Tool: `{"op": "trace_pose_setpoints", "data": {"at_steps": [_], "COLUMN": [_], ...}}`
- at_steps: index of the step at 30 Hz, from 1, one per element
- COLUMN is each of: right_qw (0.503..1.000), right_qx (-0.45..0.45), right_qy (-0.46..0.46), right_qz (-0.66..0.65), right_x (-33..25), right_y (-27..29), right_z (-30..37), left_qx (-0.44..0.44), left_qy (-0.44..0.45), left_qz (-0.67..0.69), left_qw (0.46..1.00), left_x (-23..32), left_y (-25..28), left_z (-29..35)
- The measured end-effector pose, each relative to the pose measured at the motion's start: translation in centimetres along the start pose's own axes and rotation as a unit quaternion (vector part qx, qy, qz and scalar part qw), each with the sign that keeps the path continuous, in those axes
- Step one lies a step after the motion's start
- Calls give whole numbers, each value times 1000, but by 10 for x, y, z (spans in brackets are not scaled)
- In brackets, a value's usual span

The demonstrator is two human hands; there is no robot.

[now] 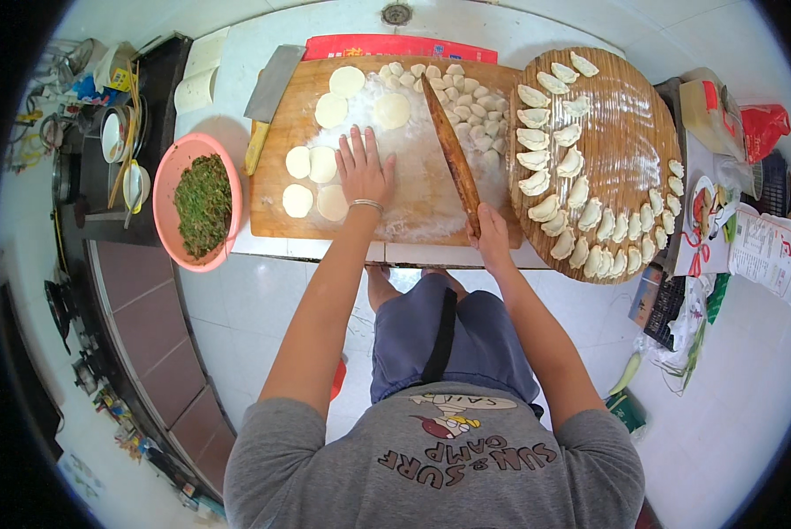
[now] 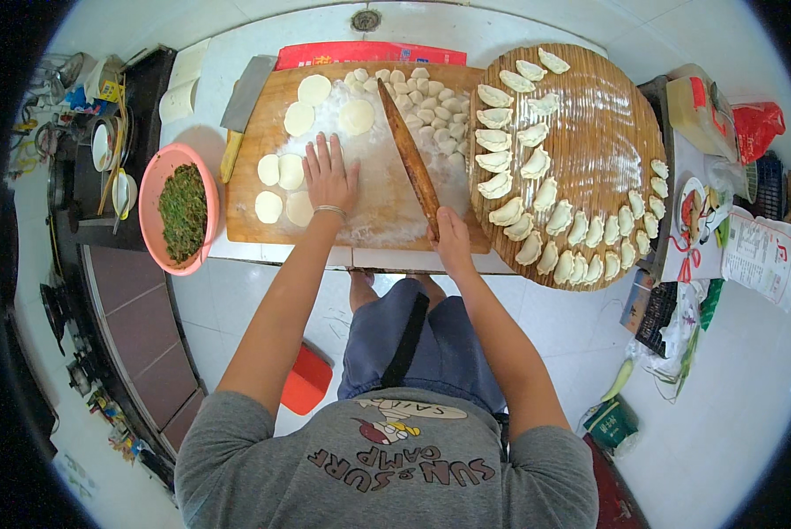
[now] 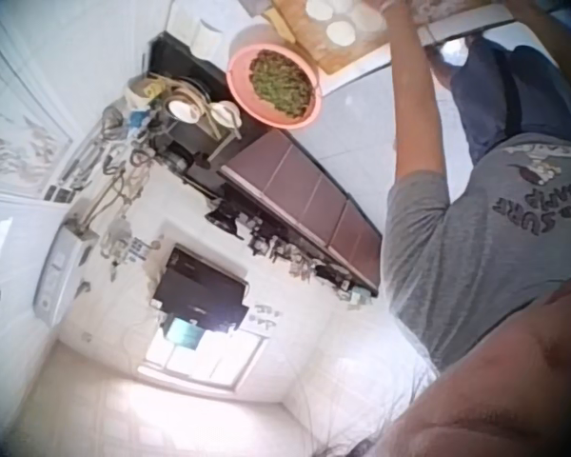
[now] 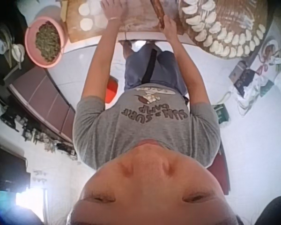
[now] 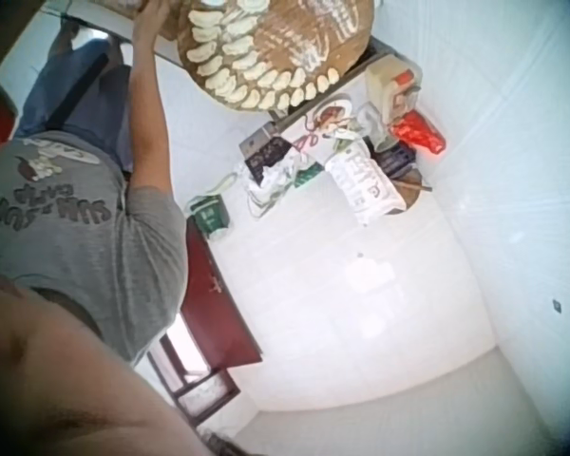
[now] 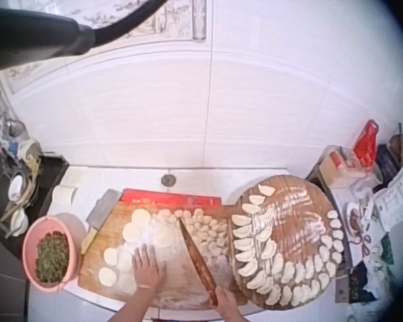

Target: The person rolls small dough balls into flat circular wrappers using a wooden rolling pin on a floured board. They then scoop a green vegetable filling onto each wrapper, fold the dough in half, and pinch the edges to seal the dumplings. The finished dumplings are placed in rows on a large bamboo tray.

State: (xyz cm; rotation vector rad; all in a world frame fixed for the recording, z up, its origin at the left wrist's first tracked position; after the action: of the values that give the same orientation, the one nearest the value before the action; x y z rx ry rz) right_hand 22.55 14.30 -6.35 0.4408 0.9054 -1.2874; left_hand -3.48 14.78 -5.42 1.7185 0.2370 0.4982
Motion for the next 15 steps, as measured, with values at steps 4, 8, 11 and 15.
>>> {"op": "trace_pose_setpoints", "data": {"at_steps": [4, 8, 11, 15], "right_qw": [1000, 1000, 1000, 1000], "right_qx": [11, 9, 7, 18], "right_qy": [-2, 14, 16, 23], "right_qz": [-12, -16, -6, -7], "right_x": [-9, -16, -15, -17], "right_y": [-4, -2, 0, 4], "right_z": [4, 7, 7, 9], "left_qx": [37, 75, 82, 86], "left_qy": [30, -79, -152, -151], "left_qz": [18, 30, 69, -62], "left_qw": [999, 994, 983, 983], "left_x": [-5, 30, 57, 79], "left_y": [4, 14, 7, 5], "left_z": [-24, -70, -106, -135]}}
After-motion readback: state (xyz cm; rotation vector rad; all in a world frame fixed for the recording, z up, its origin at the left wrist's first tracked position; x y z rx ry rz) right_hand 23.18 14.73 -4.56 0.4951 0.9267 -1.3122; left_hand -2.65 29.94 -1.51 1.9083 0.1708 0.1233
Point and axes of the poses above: each hand's wrist, its own z-axis away from the middle knuckle, its own y-axis out of the back of the hand, x = y × z, the point moved 9 cm from there along -z, towards the middle knuckle, and after that the axes turned 1 degree about x, right-handed, at the moved point
